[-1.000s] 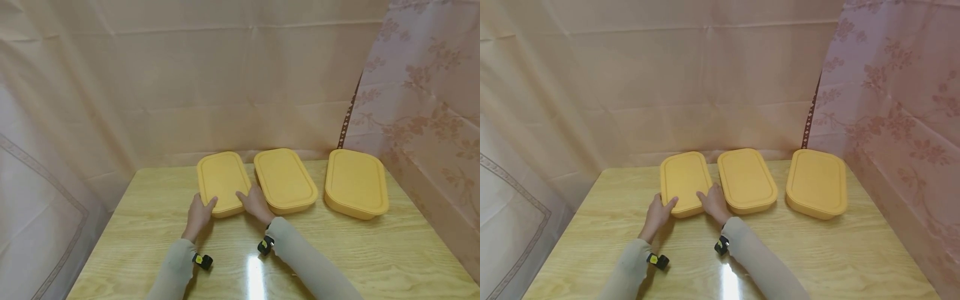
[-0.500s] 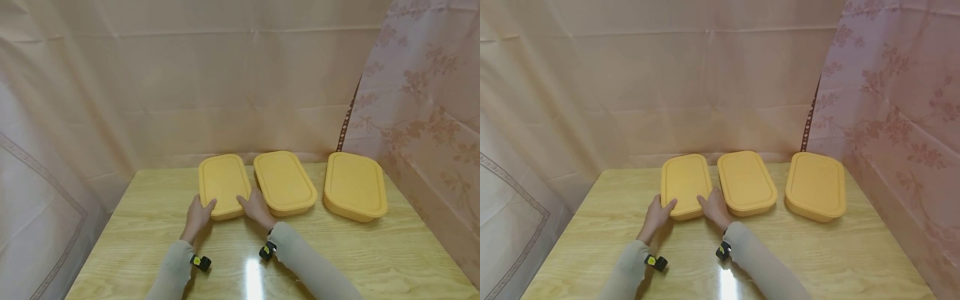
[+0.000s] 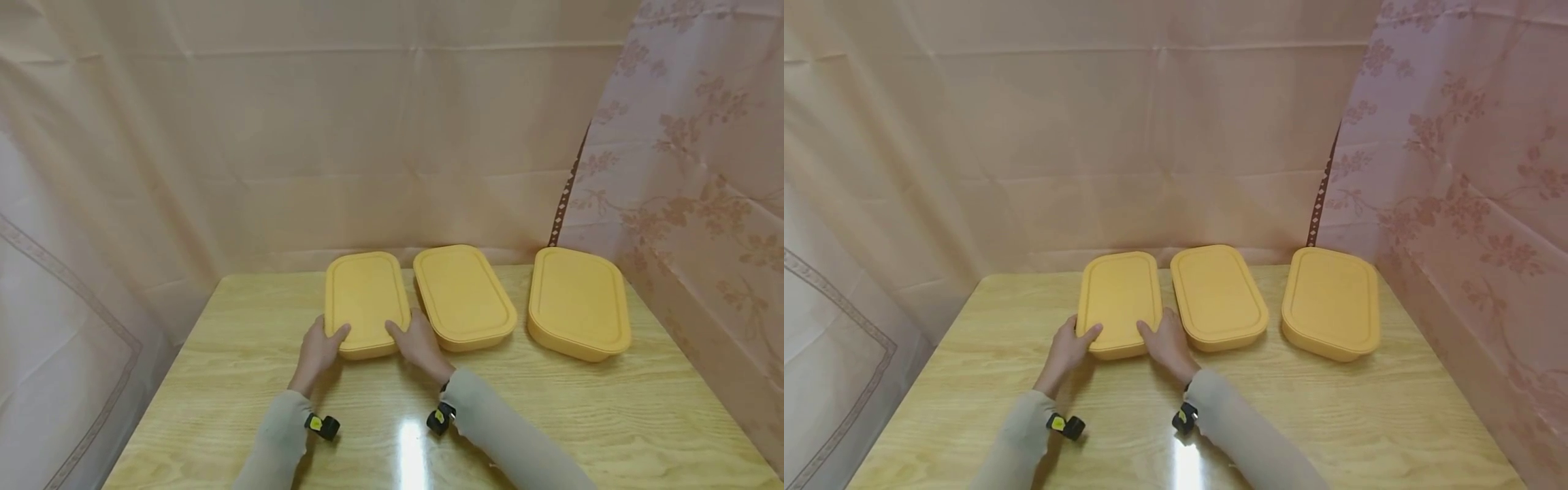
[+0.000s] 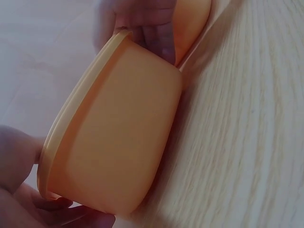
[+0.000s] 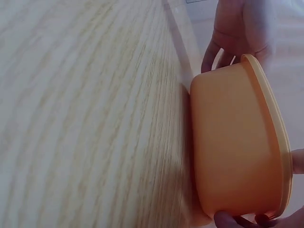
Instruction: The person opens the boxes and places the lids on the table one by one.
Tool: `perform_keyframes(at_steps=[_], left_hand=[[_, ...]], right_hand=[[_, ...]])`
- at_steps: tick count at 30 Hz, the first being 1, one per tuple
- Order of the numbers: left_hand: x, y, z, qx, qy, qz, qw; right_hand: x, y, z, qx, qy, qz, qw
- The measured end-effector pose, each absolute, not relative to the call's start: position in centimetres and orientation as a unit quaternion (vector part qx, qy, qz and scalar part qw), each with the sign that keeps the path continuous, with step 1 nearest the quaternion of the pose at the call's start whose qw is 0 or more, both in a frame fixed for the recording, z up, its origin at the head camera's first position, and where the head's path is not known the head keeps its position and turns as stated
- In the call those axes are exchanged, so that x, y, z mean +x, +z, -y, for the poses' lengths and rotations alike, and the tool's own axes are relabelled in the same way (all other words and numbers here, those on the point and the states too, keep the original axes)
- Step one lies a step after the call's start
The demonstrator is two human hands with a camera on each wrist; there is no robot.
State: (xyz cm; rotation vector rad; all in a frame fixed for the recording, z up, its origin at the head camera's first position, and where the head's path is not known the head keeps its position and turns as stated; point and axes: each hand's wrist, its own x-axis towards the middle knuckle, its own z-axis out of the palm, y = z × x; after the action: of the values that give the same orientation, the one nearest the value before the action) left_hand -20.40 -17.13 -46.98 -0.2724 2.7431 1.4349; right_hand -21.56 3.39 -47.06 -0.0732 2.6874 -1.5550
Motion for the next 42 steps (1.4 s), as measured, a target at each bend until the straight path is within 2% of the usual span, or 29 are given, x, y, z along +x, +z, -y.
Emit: perform_keyframes(at_steps=[17,29,42], left_hand=[[-20.3,-46.1,19.0,-0.061,0.474,-0.878,0.024],[-20.5,-45.3,20.4,-0.058,0.470,-0.880,0.020],[-20.6,-44.8,22.3,-0.057,0.462,-0.885,0.021]], right_hand=[[-20.9,-46.7,-3.3,-0.088,-0.509,-0.856,0.007],[-21.1,-46.3,-3.1,-0.146,-0.519,-0.841,0.046],[-21.3,-46.2,-0.7,-0.140,-0.532,-0.835,0.017]])
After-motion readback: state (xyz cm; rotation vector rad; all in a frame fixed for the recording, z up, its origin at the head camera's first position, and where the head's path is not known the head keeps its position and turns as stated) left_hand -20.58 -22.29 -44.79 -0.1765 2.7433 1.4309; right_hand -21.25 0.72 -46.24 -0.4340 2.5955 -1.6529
